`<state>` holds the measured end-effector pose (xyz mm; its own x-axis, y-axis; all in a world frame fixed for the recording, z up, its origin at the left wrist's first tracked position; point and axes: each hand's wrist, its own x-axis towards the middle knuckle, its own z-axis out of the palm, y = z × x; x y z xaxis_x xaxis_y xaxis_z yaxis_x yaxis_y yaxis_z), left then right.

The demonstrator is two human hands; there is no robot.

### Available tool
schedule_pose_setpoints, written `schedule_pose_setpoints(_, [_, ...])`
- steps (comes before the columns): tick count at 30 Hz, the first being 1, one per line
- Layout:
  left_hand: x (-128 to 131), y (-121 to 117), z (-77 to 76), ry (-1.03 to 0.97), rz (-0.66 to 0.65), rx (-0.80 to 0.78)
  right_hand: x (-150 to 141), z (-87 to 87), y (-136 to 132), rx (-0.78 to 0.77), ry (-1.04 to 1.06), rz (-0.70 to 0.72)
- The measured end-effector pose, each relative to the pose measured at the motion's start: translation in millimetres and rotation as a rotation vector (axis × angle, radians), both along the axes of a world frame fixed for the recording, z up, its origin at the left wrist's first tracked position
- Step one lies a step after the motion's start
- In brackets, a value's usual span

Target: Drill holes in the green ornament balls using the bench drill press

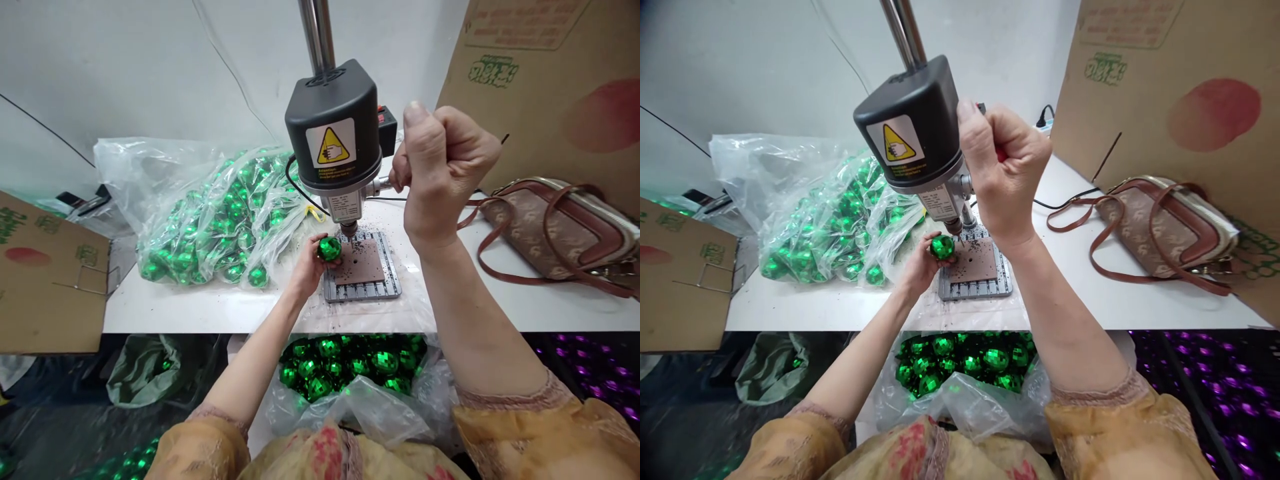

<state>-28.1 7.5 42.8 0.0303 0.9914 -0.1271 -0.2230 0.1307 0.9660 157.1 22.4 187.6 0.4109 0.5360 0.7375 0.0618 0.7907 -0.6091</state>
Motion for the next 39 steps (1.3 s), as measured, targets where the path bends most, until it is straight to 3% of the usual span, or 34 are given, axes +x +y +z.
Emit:
schedule_pose_setpoints(3, [-4,-2,3.3,-0.088,-0.035,-0.030,-1,1.6,-2,0.017,0.001,-0.041])
schedule_pose_setpoints(7, [-1,-8,-0.8,0.078,-0.071,0.034,-2,2.8,-3,0.033,0.009,-0.045])
schedule_pose_setpoints(12, [5,-5,-6.9,0.154,-0.047,0.074,-2,2.9,-3,0.051,0.004,-0.025])
schedule_pose_setpoints(25, [10,1,-14.8,0.376,-0.141,0.200,-4,3.0,-7,0.083,0.048,0.000])
schedule_pose_setpoints(39, [28,-5,-20.2,0.839,-0.007,0.411,-2,0.9,-7,0.001,-0.027,-0.065])
